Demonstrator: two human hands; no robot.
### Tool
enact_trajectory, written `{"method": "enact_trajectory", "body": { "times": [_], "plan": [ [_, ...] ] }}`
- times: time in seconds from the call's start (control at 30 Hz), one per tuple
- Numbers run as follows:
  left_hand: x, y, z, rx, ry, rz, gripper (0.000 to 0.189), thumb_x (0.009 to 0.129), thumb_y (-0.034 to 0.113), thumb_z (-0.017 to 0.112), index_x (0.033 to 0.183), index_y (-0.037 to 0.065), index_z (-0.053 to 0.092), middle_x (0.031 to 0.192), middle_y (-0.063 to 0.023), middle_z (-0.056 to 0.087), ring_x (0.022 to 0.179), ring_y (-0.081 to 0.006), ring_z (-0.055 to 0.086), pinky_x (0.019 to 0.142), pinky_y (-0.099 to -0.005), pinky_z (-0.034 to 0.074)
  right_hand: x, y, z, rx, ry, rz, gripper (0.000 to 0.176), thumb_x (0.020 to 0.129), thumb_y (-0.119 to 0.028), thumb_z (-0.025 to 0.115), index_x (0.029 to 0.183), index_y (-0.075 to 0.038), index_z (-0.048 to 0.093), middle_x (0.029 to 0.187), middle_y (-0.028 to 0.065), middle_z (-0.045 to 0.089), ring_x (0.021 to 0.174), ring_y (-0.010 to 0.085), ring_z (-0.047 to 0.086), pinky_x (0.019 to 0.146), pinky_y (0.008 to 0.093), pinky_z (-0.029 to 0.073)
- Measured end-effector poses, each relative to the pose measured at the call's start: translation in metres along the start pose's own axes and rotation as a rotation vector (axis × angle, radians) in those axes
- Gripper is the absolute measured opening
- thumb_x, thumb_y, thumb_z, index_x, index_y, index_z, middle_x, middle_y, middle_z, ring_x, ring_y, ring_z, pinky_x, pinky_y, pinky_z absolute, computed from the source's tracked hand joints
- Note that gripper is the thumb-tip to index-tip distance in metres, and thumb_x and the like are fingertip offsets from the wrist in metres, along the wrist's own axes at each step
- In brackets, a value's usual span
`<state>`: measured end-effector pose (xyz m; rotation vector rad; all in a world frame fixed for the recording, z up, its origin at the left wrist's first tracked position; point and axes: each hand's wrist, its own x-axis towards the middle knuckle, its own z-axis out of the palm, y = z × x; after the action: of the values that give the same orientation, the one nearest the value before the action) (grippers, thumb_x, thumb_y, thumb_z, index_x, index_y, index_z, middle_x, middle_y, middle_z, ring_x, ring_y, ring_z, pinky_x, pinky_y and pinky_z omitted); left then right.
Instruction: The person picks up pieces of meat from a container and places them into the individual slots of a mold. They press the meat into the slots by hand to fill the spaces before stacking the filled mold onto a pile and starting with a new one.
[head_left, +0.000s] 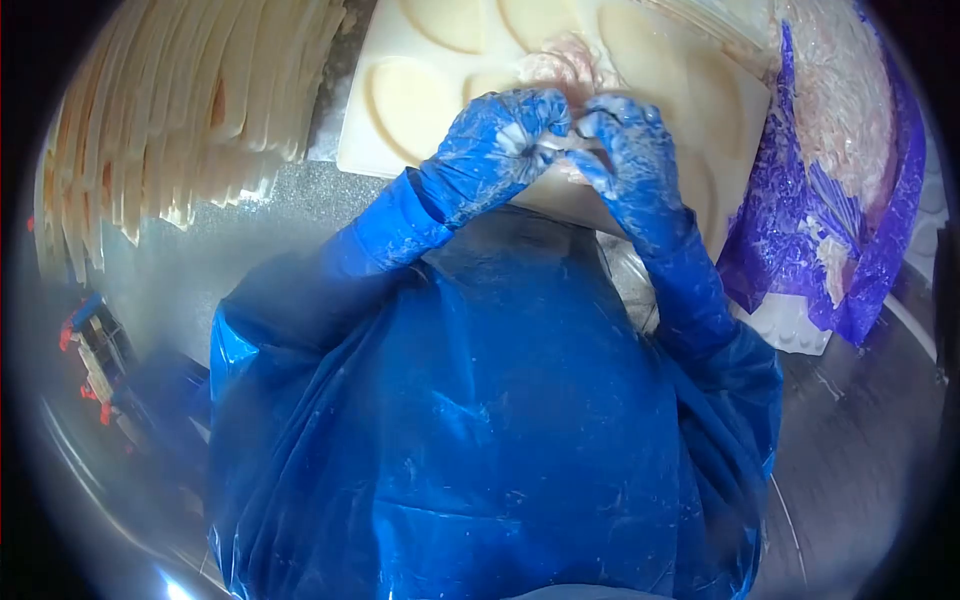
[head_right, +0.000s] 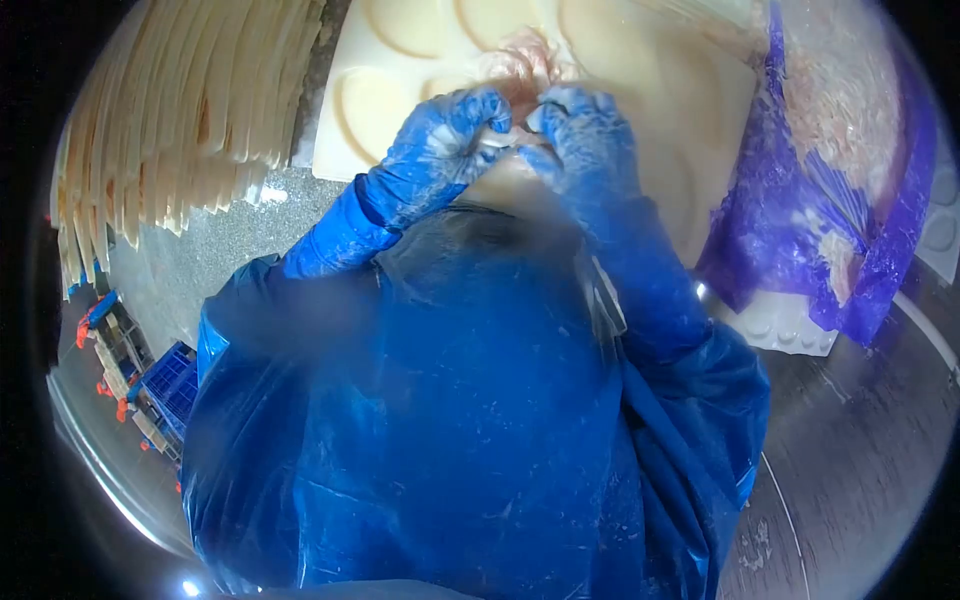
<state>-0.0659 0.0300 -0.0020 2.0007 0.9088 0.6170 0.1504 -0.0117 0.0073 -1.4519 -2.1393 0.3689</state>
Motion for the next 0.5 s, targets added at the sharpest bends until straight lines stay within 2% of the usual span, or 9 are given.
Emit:
{"method": "enact_trajectory", "body": {
  "times": [0.03, 0.13, 0.2, 0.23, 0.27, 0.33, 0.37, 0.4, 0.5],
  "plan": [
    [-0.001, 0.006, -0.006, -0.149, -0.018, -0.032, 0.027, 0.092, 0.021, 0.073, 0.109, 0.003, 0.062, 0.095, 0.0000, 0.060, 0.089, -0.0138, 0.058, 0.080, -0.0289, 0.050, 0.001, 0.000, 0.003, 0.008, -0.039, 0.004, 0.033, 0.082, -0.025, 0.073, 0.112, -0.014, 0.065, 0.111, 0.0098, 0.062, 0.108, 0.0288, 0.057, 0.100, 0.0445, 0.041],
    [-0.003, 0.005, -0.034, -0.387, 0.036, -0.064, 0.034, 0.090, 0.023, 0.075, 0.114, 0.002, 0.063, 0.100, -0.0037, 0.063, 0.093, -0.0159, 0.061, 0.087, -0.0292, 0.051, 0.009, -0.005, 0.003, 0.057, -0.017, 0.026, 0.029, 0.082, -0.017, 0.075, 0.108, -0.011, 0.065, 0.107, 0.0099, 0.064, 0.104, 0.0276, 0.060, 0.094, 0.0428, 0.045],
    [0.008, -0.005, -0.051, -0.072, 0.024, -0.027, 0.037, 0.090, 0.020, 0.075, 0.119, 0.001, 0.064, 0.107, -0.0093, 0.069, 0.103, -0.0211, 0.066, 0.093, -0.0314, 0.054, 0.022, -0.021, -0.009, 0.582, -0.066, 0.457, 0.024, 0.083, -0.009, 0.074, 0.105, -0.009, 0.064, 0.101, 0.0104, 0.066, 0.094, 0.0282, 0.064, 0.084, 0.0377, 0.050],
    [0.015, -0.005, -0.064, 0.092, 0.087, 0.071, 0.036, 0.090, 0.020, 0.074, 0.119, 0.001, 0.064, 0.107, -0.0095, 0.069, 0.103, -0.0219, 0.066, 0.092, -0.0321, 0.055, 0.033, -0.024, -0.005, 0.670, -0.030, 0.464, 0.020, 0.086, -0.006, 0.070, 0.105, -0.008, 0.063, 0.096, 0.0111, 0.067, 0.087, 0.0288, 0.065, 0.076, 0.0342, 0.051],
    [0.022, -0.009, -0.077, 0.257, 0.149, 0.168, 0.035, 0.090, 0.019, 0.074, 0.119, 0.002, 0.065, 0.107, -0.0096, 0.070, 0.102, -0.0227, 0.067, 0.092, -0.0328, 0.056, 0.045, -0.028, 0.000, 0.673, -0.036, 0.451, 0.020, 0.086, -0.006, 0.070, 0.105, -0.008, 0.063, 0.096, 0.0111, 0.067, 0.087, 0.0288, 0.065, 0.076, 0.0342, 0.051],
    [0.030, -0.030, -0.099, 0.334, 0.195, 0.109, 0.031, 0.090, 0.015, 0.065, 0.120, 0.005, 0.065, 0.118, -0.0114, 0.066, 0.110, -0.0257, 0.063, 0.096, -0.0364, 0.051, 0.071, -0.034, 0.012, 0.427, 0.327, 0.102, 0.021, 0.086, -0.006, 0.069, 0.106, -0.008, 0.063, 0.099, 0.0112, 0.067, 0.092, 0.0298, 0.065, 0.082, 0.0366, 0.050],
    [0.034, -0.041, -0.110, 0.372, 0.216, 0.078, 0.031, 0.090, 0.013, 0.061, 0.120, 0.007, 0.066, 0.123, -0.0123, 0.064, 0.114, -0.0272, 0.061, 0.098, -0.0382, 0.049, 0.075, -0.022, 0.021, 0.385, 0.272, -0.056, 0.027, 0.086, -0.006, 0.069, 0.112, -0.010, 0.065, 0.110, 0.0115, 0.066, 0.103, 0.0314, 0.062, 0.091, 0.0403, 0.049],
    [0.027, -0.050, -0.130, 0.884, 0.154, 0.227, 0.035, 0.090, 0.019, 0.057, 0.122, 0.008, 0.065, 0.129, -0.0114, 0.061, 0.122, -0.0269, 0.056, 0.105, -0.0418, 0.042, 0.070, -0.015, 0.030, 0.393, 0.269, -0.067, 0.027, 0.086, -0.006, 0.069, 0.112, -0.010, 0.065, 0.110, 0.0115, 0.066, 0.103, 0.0314, 0.062, 0.091, 0.0403, 0.049],
    [0.000, -0.076, -0.138, 1.038, 0.289, 0.236, 0.027, 0.089, 0.004, 0.061, 0.115, 0.008, 0.067, 0.120, -0.0136, 0.065, 0.111, -0.0301, 0.062, 0.094, -0.0390, 0.052, 0.057, 0.006, 0.047, 0.114, 0.000, -0.073, 0.042, 0.086, -0.009, 0.067, 0.128, -0.011, 0.062, 0.130, 0.0133, 0.058, 0.124, 0.0353, 0.052, 0.109, 0.0455, 0.042]
  ]
}}
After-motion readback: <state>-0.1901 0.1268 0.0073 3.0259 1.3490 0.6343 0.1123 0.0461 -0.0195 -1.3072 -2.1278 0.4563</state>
